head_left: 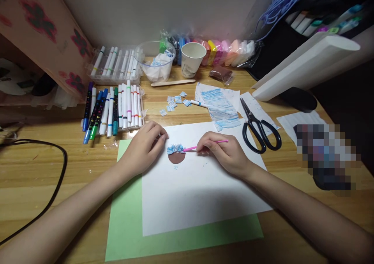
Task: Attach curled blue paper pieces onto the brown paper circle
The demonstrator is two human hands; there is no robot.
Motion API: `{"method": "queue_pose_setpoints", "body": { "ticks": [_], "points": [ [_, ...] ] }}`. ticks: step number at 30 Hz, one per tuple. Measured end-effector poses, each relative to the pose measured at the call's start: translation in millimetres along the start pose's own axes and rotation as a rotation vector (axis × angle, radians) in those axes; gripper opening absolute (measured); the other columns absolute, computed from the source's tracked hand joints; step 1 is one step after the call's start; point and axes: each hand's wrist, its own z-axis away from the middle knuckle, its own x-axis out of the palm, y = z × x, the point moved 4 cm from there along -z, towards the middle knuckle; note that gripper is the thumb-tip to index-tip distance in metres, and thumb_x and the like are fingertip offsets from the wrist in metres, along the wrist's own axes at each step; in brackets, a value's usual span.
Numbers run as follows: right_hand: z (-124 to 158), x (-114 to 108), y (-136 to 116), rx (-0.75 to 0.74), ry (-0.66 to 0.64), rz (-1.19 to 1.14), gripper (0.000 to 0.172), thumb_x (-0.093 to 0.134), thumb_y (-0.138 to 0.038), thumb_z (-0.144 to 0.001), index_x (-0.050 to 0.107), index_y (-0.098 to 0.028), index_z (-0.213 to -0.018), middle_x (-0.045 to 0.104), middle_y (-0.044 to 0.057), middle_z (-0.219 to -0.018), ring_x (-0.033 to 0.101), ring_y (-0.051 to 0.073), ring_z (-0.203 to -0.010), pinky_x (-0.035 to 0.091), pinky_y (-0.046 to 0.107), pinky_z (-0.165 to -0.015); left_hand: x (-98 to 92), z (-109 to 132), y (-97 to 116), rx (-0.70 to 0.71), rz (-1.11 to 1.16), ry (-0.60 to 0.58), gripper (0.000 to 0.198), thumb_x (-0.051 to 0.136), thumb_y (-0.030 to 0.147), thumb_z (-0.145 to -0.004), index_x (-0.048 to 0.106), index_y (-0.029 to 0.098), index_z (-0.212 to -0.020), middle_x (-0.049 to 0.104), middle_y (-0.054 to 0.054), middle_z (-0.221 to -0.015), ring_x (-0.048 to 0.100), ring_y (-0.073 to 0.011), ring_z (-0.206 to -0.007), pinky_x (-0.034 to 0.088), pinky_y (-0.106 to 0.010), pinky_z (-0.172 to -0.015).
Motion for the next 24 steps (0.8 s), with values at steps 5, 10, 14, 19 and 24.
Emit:
{"method": "queue_pose_setpoints", "body": {
  "ticks": [5, 10, 14, 19, 24],
  "points": [
    [-6.6, 0.9, -16.5, 0.051, -0.097, 0.108, 0.027, 0.036, -0.03, -0.096, 0.056, -0.018, -0.084, 0.06, 0.001, -0.076, 0.058, 0.012, -0.07, 0.045, 0.023, -0.064, 0.4, -0.4, -0.1, 0.005, -0.007, -0.002, 0.017, 0.039, 0.02, -0.092, 0.054, 0.016, -0.085, 0.052, -0.004, -0.088, 0.049, -0.0167, -0.085, 0.038, -0.03, -0.075],
    [-15.3, -3.5, -29.9, 0.168, -0.143, 0.286, 0.02, 0.038, -0.027, -0.095, 0.05, -0.019, -0.082, 0.061, 0.0, -0.075, 0.057, 0.013, -0.07, 0.041, 0.025, -0.064, 1.0, -0.8, -0.4, 0.025, -0.01, 0.002, 0.017, 0.039, 0.02, -0.092, 0.054, 0.016, -0.085, 0.051, -0.004, -0.088, 0.048, -0.0166, -0.086, 0.038, -0.03, -0.076],
    [-19.5, -2.3, -38.8, 0.132, -0.272, 0.43, 0.02, 0.037, -0.028, -0.095, 0.052, -0.02, -0.087, 0.063, 0.002, -0.082, 0.056, 0.015, -0.074, 0.039, 0.026, -0.064, 1.3, -0.5, -0.6, 0.018, -0.01, 0.001, 0.017, 0.039, 0.02, -0.092, 0.054, 0.016, -0.085, 0.051, -0.003, -0.088, 0.048, -0.0163, -0.085, 0.038, -0.03, -0.075],
    [-23.0, -1.1, -47.7, 0.033, -0.402, 0.523, 0.02, 0.039, -0.026, -0.095, 0.056, -0.02, -0.087, 0.063, 0.002, -0.083, 0.055, 0.015, -0.075, 0.037, 0.025, -0.064, 1.5, -0.4, -0.7, 0.018, -0.005, 0.001, 0.016, 0.039, 0.02, -0.092, 0.054, 0.016, -0.085, 0.051, -0.004, -0.088, 0.048, -0.0166, -0.085, 0.038, -0.03, -0.076],
    [-28.2, -0.5, -46.3, 0.011, -0.356, 0.524, 0.022, 0.042, -0.027, -0.094, 0.061, -0.02, -0.085, 0.066, 0.0, -0.079, 0.057, 0.013, -0.071, 0.037, 0.023, -0.064, 1.7, -0.3, -0.9, 0.016, -0.009, 0.007, 0.016, 0.039, 0.02, -0.092, 0.053, 0.017, -0.085, 0.051, -0.003, -0.088, 0.048, -0.0165, -0.084, 0.038, -0.03, -0.075]
  ]
}}
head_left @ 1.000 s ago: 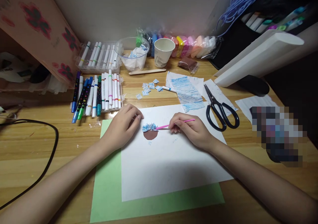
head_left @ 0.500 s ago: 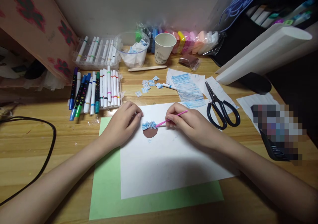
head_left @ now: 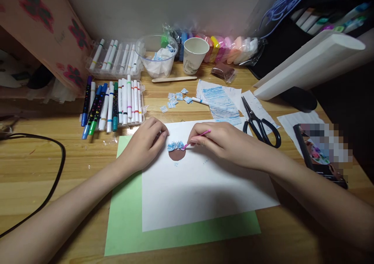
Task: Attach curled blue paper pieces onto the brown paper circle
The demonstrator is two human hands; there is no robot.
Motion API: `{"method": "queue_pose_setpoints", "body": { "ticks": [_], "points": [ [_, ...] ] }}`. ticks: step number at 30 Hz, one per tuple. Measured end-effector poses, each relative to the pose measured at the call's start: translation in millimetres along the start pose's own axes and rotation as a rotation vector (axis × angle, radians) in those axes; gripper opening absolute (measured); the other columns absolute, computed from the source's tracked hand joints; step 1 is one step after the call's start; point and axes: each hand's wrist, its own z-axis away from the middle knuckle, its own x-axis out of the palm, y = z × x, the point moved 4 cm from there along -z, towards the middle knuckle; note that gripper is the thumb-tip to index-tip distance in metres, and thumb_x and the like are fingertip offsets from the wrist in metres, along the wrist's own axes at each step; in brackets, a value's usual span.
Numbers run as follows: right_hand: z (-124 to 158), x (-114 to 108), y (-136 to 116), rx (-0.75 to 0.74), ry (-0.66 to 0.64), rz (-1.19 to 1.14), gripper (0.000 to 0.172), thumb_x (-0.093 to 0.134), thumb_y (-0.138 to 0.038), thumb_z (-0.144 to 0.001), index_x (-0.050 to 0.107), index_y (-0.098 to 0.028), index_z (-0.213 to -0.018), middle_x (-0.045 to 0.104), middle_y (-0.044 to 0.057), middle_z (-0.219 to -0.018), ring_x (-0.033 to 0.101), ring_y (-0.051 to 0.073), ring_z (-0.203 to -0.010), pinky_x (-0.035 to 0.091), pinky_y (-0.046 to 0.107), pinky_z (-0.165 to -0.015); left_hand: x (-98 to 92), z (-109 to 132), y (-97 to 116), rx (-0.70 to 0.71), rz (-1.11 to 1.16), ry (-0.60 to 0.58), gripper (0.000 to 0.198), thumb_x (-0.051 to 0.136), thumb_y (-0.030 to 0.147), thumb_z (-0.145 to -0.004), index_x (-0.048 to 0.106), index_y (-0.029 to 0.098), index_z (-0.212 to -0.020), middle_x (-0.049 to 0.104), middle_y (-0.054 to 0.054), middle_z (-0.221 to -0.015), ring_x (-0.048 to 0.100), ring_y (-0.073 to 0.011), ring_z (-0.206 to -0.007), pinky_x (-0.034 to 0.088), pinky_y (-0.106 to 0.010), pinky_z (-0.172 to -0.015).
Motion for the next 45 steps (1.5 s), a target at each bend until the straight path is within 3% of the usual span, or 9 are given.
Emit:
{"method": "queue_pose_setpoints", "body": {
  "ticks": [11, 29, 33, 38, 42, 45],
  "points": [
    [9.1, -6.3, -5.1, -0.095, 0.304, 0.037, 0.02, 0.046, -0.022, -0.093, 0.064, -0.018, -0.083, 0.069, 0.001, -0.074, 0.061, 0.012, -0.066, 0.041, 0.023, -0.063, -0.6, 0.4, 0.5, 0.014, 0.004, -0.004, 0.016, 0.039, 0.019, -0.092, 0.053, 0.017, -0.085, 0.051, -0.003, -0.089, 0.048, -0.0163, -0.085, 0.038, -0.03, -0.076],
    [3.8, 13.4, -5.1, -0.193, 0.278, 0.002, 0.017, 0.045, -0.021, -0.092, 0.06, -0.017, -0.084, 0.067, 0.005, -0.08, 0.061, 0.016, -0.075, 0.044, 0.027, -0.069, 0.0, 0.4, 0.3, 0.014, -0.004, -0.003, 0.017, 0.037, 0.021, -0.092, 0.052, 0.018, -0.084, 0.052, -0.004, -0.089, 0.048, -0.0183, -0.086, 0.039, -0.032, -0.076],
    [7.3, 17.8, 2.0, -0.061, 0.346, -0.189, 0.021, 0.046, -0.024, -0.093, 0.06, -0.018, -0.078, 0.065, 0.001, -0.075, 0.059, 0.013, -0.071, 0.042, 0.024, -0.067, -0.5, 0.6, -0.2, 0.013, 0.008, 0.003, 0.016, 0.038, 0.02, -0.091, 0.052, 0.017, -0.085, 0.051, -0.004, -0.089, 0.048, -0.0175, -0.086, 0.038, -0.031, -0.077],
    [16.1, 23.3, 27.3, 0.079, 0.7, -0.656, 0.026, 0.046, -0.037, -0.092, 0.059, -0.018, -0.079, 0.06, 0.0, -0.068, 0.057, 0.011, -0.063, 0.043, 0.024, -0.061, -1.7, 4.6, 0.6, 0.007, 0.03, 0.016, 0.018, 0.037, 0.02, -0.092, 0.053, 0.017, -0.086, 0.052, -0.004, -0.09, 0.05, -0.0174, -0.087, 0.039, -0.031, -0.078],
    [4.4, 33.6, 50.8, 0.16, 0.732, -1.009, 0.031, 0.05, -0.048, -0.087, 0.057, -0.019, -0.078, 0.061, 0.002, -0.066, 0.054, 0.012, -0.059, 0.044, 0.025, -0.057, -12.9, 5.9, 0.2, -0.012, 0.025, 0.107, 0.017, 0.036, 0.018, -0.092, 0.052, 0.017, -0.09, 0.054, -0.004, -0.091, 0.051, -0.0166, -0.087, 0.041, -0.03, -0.077],
    [-2.8, 34.0, 58.3, 0.127, 0.757, -1.1, 0.031, 0.055, -0.049, -0.083, 0.058, -0.018, -0.077, 0.061, 0.002, -0.066, 0.054, 0.013, -0.061, 0.044, 0.025, -0.058, -25.8, -3.4, -0.9, -0.026, -0.061, 0.193, 0.016, 0.037, 0.02, -0.092, 0.052, 0.017, -0.094, 0.055, -0.006, -0.096, 0.054, -0.0178, -0.088, 0.043, -0.031, -0.077]
  ]
}}
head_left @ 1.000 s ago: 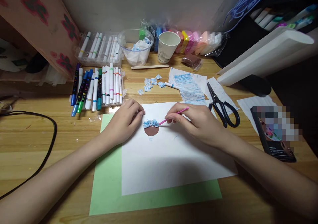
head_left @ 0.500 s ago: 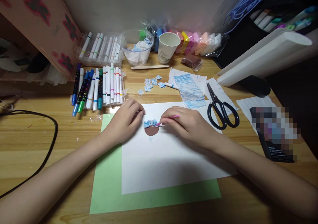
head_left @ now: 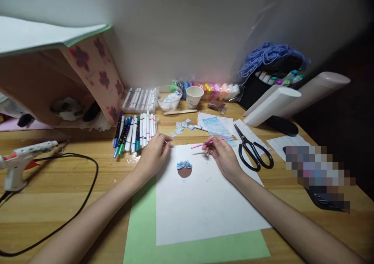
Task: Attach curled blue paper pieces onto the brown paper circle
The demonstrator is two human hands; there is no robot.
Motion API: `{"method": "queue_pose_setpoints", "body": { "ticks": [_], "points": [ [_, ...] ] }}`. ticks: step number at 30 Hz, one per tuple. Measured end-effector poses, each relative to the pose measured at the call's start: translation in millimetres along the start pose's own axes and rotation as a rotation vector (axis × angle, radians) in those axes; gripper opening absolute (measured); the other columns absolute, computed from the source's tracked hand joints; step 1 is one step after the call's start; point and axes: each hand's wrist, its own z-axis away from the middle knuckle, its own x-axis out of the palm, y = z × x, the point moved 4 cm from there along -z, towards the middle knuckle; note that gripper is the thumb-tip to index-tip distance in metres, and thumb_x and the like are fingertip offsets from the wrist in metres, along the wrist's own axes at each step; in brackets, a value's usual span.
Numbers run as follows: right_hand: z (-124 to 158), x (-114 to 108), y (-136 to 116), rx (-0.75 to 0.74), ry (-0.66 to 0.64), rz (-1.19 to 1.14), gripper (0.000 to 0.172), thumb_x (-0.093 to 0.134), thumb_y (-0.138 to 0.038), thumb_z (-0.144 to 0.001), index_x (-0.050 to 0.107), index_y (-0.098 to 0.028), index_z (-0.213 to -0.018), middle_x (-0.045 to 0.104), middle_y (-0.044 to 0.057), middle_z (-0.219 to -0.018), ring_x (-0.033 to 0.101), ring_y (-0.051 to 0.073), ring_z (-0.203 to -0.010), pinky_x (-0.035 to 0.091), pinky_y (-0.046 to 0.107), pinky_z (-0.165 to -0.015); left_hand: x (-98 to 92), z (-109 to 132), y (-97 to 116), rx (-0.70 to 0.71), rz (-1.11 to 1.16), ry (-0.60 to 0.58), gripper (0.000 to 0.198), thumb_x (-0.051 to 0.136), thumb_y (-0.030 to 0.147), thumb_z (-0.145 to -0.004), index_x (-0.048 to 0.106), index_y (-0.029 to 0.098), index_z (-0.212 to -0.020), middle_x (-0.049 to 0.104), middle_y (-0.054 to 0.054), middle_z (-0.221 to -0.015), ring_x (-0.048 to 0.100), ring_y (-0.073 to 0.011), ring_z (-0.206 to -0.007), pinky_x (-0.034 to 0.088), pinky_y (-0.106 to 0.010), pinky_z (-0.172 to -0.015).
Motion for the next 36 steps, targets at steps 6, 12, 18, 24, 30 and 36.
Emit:
{"method": "queue_pose_setpoints", "body": {
  "ticks": [6, 12, 18, 24, 30, 36],
  "points": [
    [1.1, -1.0, 1.4, -0.025, 0.005, 0.011, 0.034, 0.056, -0.052, -0.082, 0.059, -0.019, -0.075, 0.061, 0.004, -0.067, 0.055, 0.015, -0.061, 0.045, 0.028, -0.056, 6.9, -39.4, -5.0, -0.007, -0.302, -0.064, 0.01, 0.051, 0.024, -0.084, 0.057, 0.016, -0.082, 0.059, -0.011, -0.088, 0.057, -0.0254, -0.086, 0.044, -0.036, -0.074],
    [2.9, -0.6, 2.3, -0.023, -0.017, -0.01, 0.033, 0.056, -0.051, -0.082, 0.06, -0.019, -0.075, 0.062, 0.003, -0.067, 0.055, 0.014, -0.06, 0.045, 0.027, -0.056, 10.4, -51.3, -3.1, 0.008, -0.245, -0.048, 0.015, 0.045, 0.018, -0.083, 0.056, 0.016, -0.072, 0.06, -0.012, -0.083, 0.058, -0.0262, -0.084, 0.043, -0.038, -0.075],
    [2.5, -0.9, 2.1, -0.021, -0.034, -0.032, 0.032, 0.055, -0.049, -0.083, 0.059, -0.018, -0.075, 0.064, 0.003, -0.066, 0.056, 0.013, -0.059, 0.045, 0.025, -0.055, -4.3, -23.7, 5.2, -0.114, 0.367, -0.111, 0.013, 0.056, 0.03, -0.081, 0.053, 0.018, -0.082, 0.063, -0.004, -0.08, 0.063, -0.0163, -0.074, 0.049, -0.029, -0.068],
    [15.8, 8.0, -8.2, -0.015, -0.074, 0.046, 0.034, 0.045, -0.052, -0.088, 0.054, -0.02, -0.094, 0.073, 0.009, -0.087, 0.067, 0.018, -0.069, 0.05, 0.029, -0.059, 3.8, 19.9, 5.9, -0.422, 0.881, -0.255, 0.033, 0.072, 0.026, -0.067, 0.051, 0.016, -0.09, 0.064, -0.001, -0.073, 0.065, -0.0148, -0.071, 0.05, -0.027, -0.067],
    [50.3, 40.4, -24.8, -0.136, -0.248, 0.371, 0.023, 0.054, -0.041, -0.086, 0.061, -0.019, -0.09, 0.069, 0.01, -0.102, 0.064, 0.02, -0.09, 0.052, 0.036, -0.08, 12.2, 38.5, 14.8, -0.476, 0.995, -0.301, 0.041, 0.072, 0.015, -0.064, 0.048, 0.015, -0.097, 0.065, -0.002, -0.081, 0.066, -0.0131, -0.072, 0.048, -0.025, -0.067],
    [64.7, 62.2, -31.1, -0.181, -0.248, 0.529, 0.023, 0.067, -0.03, -0.076, 0.045, -0.021, -0.074, 0.066, 0.005, -0.086, 0.063, 0.017, -0.077, 0.05, 0.031, -0.068, 12.6, 45.8, 23.7, -0.407, 0.915, -0.298, 0.041, 0.069, 0.018, -0.067, 0.047, 0.016, -0.102, 0.058, 0.001, -0.08, 0.063, -0.011, -0.067, 0.043, -0.02, -0.056]
  ]
}}
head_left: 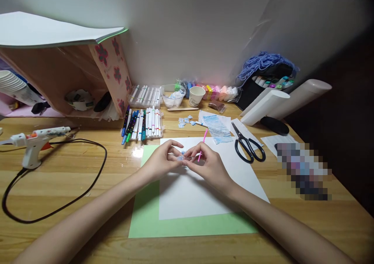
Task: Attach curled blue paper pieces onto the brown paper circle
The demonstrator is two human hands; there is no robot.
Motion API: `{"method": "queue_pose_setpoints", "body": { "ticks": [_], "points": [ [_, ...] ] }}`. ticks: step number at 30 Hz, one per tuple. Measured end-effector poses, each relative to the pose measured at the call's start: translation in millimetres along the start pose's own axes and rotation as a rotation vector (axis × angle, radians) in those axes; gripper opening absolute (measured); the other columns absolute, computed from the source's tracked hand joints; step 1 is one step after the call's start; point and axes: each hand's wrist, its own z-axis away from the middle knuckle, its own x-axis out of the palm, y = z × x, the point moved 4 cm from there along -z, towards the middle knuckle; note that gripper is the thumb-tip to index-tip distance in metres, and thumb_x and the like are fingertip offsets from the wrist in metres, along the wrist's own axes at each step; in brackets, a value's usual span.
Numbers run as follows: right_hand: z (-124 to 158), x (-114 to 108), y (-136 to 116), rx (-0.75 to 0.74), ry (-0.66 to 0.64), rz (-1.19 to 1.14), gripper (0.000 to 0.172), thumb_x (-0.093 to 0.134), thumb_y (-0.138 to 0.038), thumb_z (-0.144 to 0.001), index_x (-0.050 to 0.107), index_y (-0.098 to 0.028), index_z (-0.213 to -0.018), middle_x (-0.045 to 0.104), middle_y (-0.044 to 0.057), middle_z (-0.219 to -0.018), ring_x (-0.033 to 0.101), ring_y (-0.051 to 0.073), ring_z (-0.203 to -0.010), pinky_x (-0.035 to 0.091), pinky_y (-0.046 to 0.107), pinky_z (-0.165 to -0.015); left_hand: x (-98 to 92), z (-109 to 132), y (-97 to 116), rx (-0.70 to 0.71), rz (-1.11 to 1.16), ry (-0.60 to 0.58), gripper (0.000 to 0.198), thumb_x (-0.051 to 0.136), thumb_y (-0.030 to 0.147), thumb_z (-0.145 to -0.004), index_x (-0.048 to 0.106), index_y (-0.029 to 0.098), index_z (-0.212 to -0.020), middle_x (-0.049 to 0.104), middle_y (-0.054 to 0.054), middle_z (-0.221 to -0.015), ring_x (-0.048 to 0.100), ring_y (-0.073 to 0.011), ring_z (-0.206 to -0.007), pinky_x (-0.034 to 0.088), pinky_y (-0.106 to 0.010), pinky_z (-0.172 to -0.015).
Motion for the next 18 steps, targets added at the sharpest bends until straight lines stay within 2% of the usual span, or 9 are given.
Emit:
{"method": "queue_pose_setpoints", "body": {
  "ticks": [4, 8, 14, 18],
  "points": [
    [-2.6, 2.9, -2.1, -0.004, -0.006, 0.098, 0.021, 0.064, -0.025, -0.077, 0.044, -0.021, -0.073, 0.063, 0.001, -0.082, 0.059, 0.014, -0.07, 0.045, 0.028, -0.065, 2.3, 2.2, -0.8, 0.052, -0.104, 0.029, 0.039, 0.065, 0.019, -0.07, 0.046, 0.018, -0.105, 0.058, 0.001, -0.084, 0.059, -0.0079, -0.06, 0.037, -0.017, -0.049],
    [-3.4, 2.8, -0.8, -0.033, -0.014, 0.109, 0.016, 0.06, -0.019, -0.079, 0.046, -0.02, -0.073, 0.059, -0.001, -0.076, 0.056, 0.013, -0.07, 0.041, 0.024, -0.061, 5.1, 4.5, -2.7, 0.083, -0.172, 0.025, 0.04, 0.062, 0.018, -0.072, 0.045, 0.019, -0.108, 0.058, -0.001, -0.091, 0.054, -0.0054, -0.056, 0.036, -0.017, -0.047],
    [2.6, 3.1, 6.7, 0.009, -0.021, 0.07, 0.021, 0.059, -0.016, -0.079, 0.04, -0.021, -0.071, 0.061, -0.002, -0.075, 0.058, 0.014, -0.072, 0.041, 0.026, -0.068, 0.6, 14.3, -10.2, 0.082, -0.247, -0.007, 0.036, 0.061, 0.019, -0.075, 0.045, 0.02, -0.108, 0.061, -0.002, -0.097, 0.06, -0.0076, -0.062, 0.045, -0.021, -0.06],
    [6.9, 6.0, 9.3, 0.041, -0.034, 0.087, 0.024, 0.062, -0.018, -0.079, 0.039, -0.022, -0.071, 0.064, 0.0, -0.081, 0.06, 0.016, -0.08, 0.041, 0.027, -0.069, -0.3, 14.2, -14.6, 0.094, -0.224, -0.027, 0.036, 0.062, 0.021, -0.077, 0.045, 0.022, -0.108, 0.061, -0.002, -0.1, 0.064, -0.0099, -0.066, 0.047, -0.022, -0.061]
  ]
}}
